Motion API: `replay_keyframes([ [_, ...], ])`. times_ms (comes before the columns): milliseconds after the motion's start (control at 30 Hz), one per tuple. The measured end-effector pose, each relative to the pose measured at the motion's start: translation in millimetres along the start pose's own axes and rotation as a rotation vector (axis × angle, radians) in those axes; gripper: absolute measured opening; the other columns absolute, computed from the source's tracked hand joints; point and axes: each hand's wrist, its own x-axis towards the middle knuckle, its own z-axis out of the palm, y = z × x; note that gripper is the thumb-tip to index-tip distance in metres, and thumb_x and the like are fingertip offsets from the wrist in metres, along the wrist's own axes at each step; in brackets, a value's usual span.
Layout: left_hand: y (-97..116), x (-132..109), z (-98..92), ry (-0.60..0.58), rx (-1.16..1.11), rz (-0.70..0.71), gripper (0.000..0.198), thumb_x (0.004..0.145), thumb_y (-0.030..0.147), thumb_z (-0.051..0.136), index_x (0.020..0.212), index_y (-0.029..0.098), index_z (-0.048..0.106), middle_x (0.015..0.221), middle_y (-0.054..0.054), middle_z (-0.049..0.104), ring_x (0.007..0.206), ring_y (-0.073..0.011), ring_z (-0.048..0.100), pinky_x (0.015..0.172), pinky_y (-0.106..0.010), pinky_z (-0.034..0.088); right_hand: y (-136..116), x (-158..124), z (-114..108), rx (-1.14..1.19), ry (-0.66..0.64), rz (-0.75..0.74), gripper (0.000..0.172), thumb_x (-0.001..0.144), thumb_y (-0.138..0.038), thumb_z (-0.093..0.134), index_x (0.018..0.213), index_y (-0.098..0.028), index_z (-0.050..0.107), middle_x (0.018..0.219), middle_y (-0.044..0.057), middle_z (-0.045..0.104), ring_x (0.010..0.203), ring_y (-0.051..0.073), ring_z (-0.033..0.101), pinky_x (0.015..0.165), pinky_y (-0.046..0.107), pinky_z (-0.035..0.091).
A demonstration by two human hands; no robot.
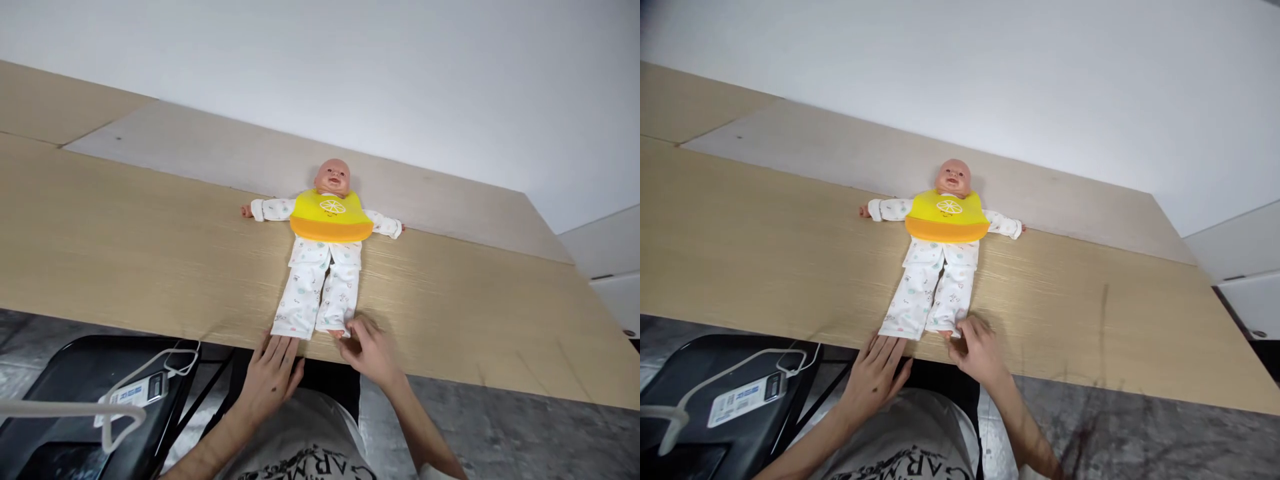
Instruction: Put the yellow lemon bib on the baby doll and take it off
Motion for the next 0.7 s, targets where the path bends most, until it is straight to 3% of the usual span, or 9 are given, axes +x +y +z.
replay_keyframes([
  [200, 13.0, 21.3, -0.1, -0.138, 0.001, -0.087, 0.028, 0.091, 0.037, 0.058, 0.108, 0.017, 0.070, 0.102, -0.012, 0.074, 0.097, -0.0284, 0.067, 0.116, -0.055, 0.033, 9.8, 4.4, 3.1, 0.029, -0.072, 0.044, 0.008, 0.093, -0.018, 0.049, 0.086, -0.017, 0.054, 0.082, 0.001, 0.059, 0.078, 0.014, 0.059, 0.069, 0.024, 0.041],
  [467, 16.9, 32.6, 6.7, -0.099, -0.011, -0.123, 0.018, 0.090, 0.031, 0.061, 0.102, 0.025, 0.073, 0.095, -0.009, 0.074, 0.091, -0.0271, 0.068, 0.118, -0.057, 0.028, 28.7, -6.4, -17.6, 0.096, 0.114, 0.147, 0.010, 0.093, -0.016, 0.048, 0.085, -0.017, 0.054, 0.068, -0.003, 0.054, 0.056, 0.007, 0.050, 0.053, 0.019, 0.037],
  [600, 15.1, 25.2, 9.0, -0.126, -0.038, -0.123, 0.017, 0.091, 0.033, 0.059, 0.091, 0.022, 0.072, 0.088, -0.007, 0.073, 0.087, -0.0265, 0.068, 0.119, -0.058, 0.026, 27.1, -25.6, -7.3, 0.101, 0.146, 0.187, 0.003, 0.090, -0.019, 0.053, 0.087, -0.019, 0.053, 0.068, -0.003, 0.052, 0.055, 0.008, 0.049, 0.050, 0.019, 0.038],
  [700, 13.8, 21.0, 6.9, -0.085, -0.051, -0.111, 0.019, 0.092, 0.030, 0.055, 0.090, 0.020, 0.071, 0.089, -0.008, 0.074, 0.087, -0.0264, 0.068, 0.119, -0.057, 0.027, 14.9, -38.5, 6.1, 0.102, 0.288, 0.224, 0.013, 0.088, -0.021, 0.057, 0.083, -0.021, 0.045, 0.063, -0.004, 0.044, 0.051, 0.009, 0.046, 0.046, 0.020, 0.037],
])
